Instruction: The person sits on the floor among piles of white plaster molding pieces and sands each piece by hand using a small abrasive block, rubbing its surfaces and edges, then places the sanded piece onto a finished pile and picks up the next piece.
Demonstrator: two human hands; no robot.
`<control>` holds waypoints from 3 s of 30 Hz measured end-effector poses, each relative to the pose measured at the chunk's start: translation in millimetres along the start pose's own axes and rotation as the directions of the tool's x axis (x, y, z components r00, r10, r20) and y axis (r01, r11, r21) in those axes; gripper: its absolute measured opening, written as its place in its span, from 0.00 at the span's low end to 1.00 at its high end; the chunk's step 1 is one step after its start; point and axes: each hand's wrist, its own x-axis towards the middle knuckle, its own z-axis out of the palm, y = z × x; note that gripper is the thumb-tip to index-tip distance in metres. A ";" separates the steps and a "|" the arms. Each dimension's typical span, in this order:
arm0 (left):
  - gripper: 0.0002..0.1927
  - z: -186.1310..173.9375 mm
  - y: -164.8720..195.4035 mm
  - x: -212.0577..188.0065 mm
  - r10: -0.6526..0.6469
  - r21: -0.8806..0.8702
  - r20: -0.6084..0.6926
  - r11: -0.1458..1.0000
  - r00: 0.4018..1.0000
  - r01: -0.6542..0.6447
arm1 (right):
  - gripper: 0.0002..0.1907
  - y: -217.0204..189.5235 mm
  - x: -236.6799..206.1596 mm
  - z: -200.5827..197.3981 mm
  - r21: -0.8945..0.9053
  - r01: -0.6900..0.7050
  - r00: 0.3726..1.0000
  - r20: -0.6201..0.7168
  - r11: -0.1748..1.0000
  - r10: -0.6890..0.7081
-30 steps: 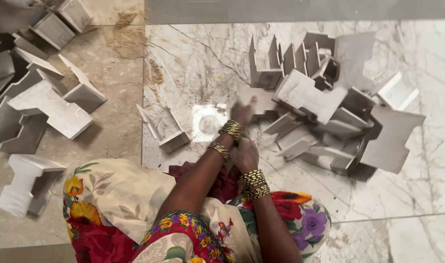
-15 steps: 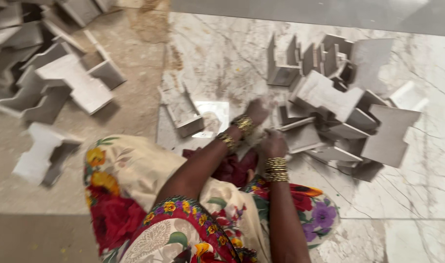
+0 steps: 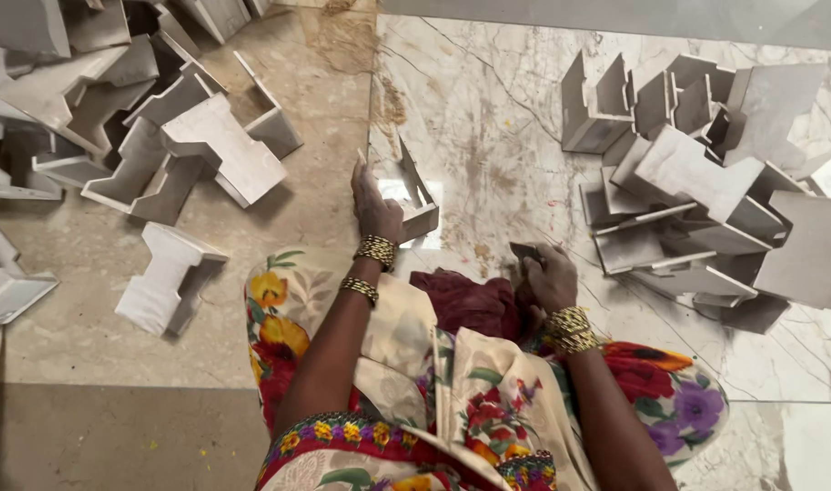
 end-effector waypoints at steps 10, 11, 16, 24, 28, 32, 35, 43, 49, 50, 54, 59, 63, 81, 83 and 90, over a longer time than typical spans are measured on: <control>0.43 25.1 -5.3 -35.0 0.257 0.297 0.483 0.852 0.837 -0.432 | 0.08 -42.8 14.8 54.0 0.423 -0.263 0.965 0.111 0.867 0.239; 0.43 26.4 -6.3 -34.0 0.164 0.308 0.494 0.886 0.854 -0.348 | 0.07 -46.0 17.3 58.2 0.293 -0.173 0.985 0.045 0.940 0.167; 0.44 11.5 -20.4 -9.4 0.113 0.448 0.077 0.883 0.991 -0.136 | 0.08 -58.6 25.7 70.0 0.155 -0.197 0.977 -0.053 0.968 0.208; 0.31 -14.4 -26.4 -14.3 -0.053 -0.076 0.375 0.993 0.925 0.088 | 0.14 -75.2 10.6 71.5 0.056 0.339 0.899 -0.313 0.939 -0.306; 0.26 10.1 -16.7 -45.2 -0.239 -0.329 0.482 0.842 0.843 0.427 | 0.23 -86.7 -9.7 71.0 -0.263 0.425 0.885 -0.078 0.866 -0.458; 0.26 16.7 -19.2 -59.9 -0.114 -0.422 0.650 0.768 0.752 0.481 | 0.24 -87.8 -33.1 75.3 -0.475 0.406 0.893 0.023 0.781 -0.450; 0.29 10.8 -28.3 -58.6 -0.045 -0.471 0.801 0.569 0.598 0.674 | 0.24 -89.8 -34.2 74.4 -0.464 0.365 0.912 0.005 0.807 -0.410; 0.18 7.1 -16.4 -60.6 0.034 -0.394 0.750 0.826 0.661 0.404 | 0.39 -107.4 -5.7 60.1 -0.434 0.369 0.925 0.089 0.822 -0.369; 0.27 34.7 -20.8 -65.6 -0.011 -0.010 0.878 0.999 0.478 0.041 | 0.30 -121.9 -3.3 67.0 -0.398 0.447 0.883 0.057 0.801 -0.465; 0.21 38.9 -22.5 -69.7 0.078 -0.110 0.814 0.994 0.576 0.020 | 0.29 -124.8 2.5 68.9 -0.331 0.357 0.934 0.096 0.874 -0.345; 0.14 49.6 -27.1 -72.4 0.099 -0.268 0.644 0.958 0.758 0.102 | 0.30 -134.3 23.6 72.5 -0.231 0.309 0.950 0.022 0.923 -0.312; 0.20 43.0 -40.0 -64.7 -0.141 -0.250 0.470 0.925 0.871 0.285 | 0.30 -138.5 42.6 74.3 -0.245 0.297 0.955 0.085 0.923 -0.285; 0.25 37.1 -50.5 -55.0 -0.146 -0.280 0.363 0.925 0.920 0.257 | 0.30 -136.3 48.7 72.1 -0.420 0.536 0.831 0.110 0.732 -0.546; 0.32 65.3 -71.7 -63.7 -0.063 -0.227 0.575 0.946 0.816 0.232 | 0.22 -126.6 91.1 71.7 -0.424 0.640 0.762 0.250 0.640 -0.597; 0.28 66.0 -76.1 -66.4 -0.050 -0.277 0.562 0.929 0.826 0.244 | 0.28 -119.1 57.0 67.8 -0.371 0.682 0.725 0.231 0.630 -0.649; 0.28 69.1 -71.0 -64.0 -0.079 -0.199 0.640 0.944 0.764 0.264 | 0.30 -124.2 61.2 63.5 -0.360 0.683 0.725 0.219 0.636 -0.654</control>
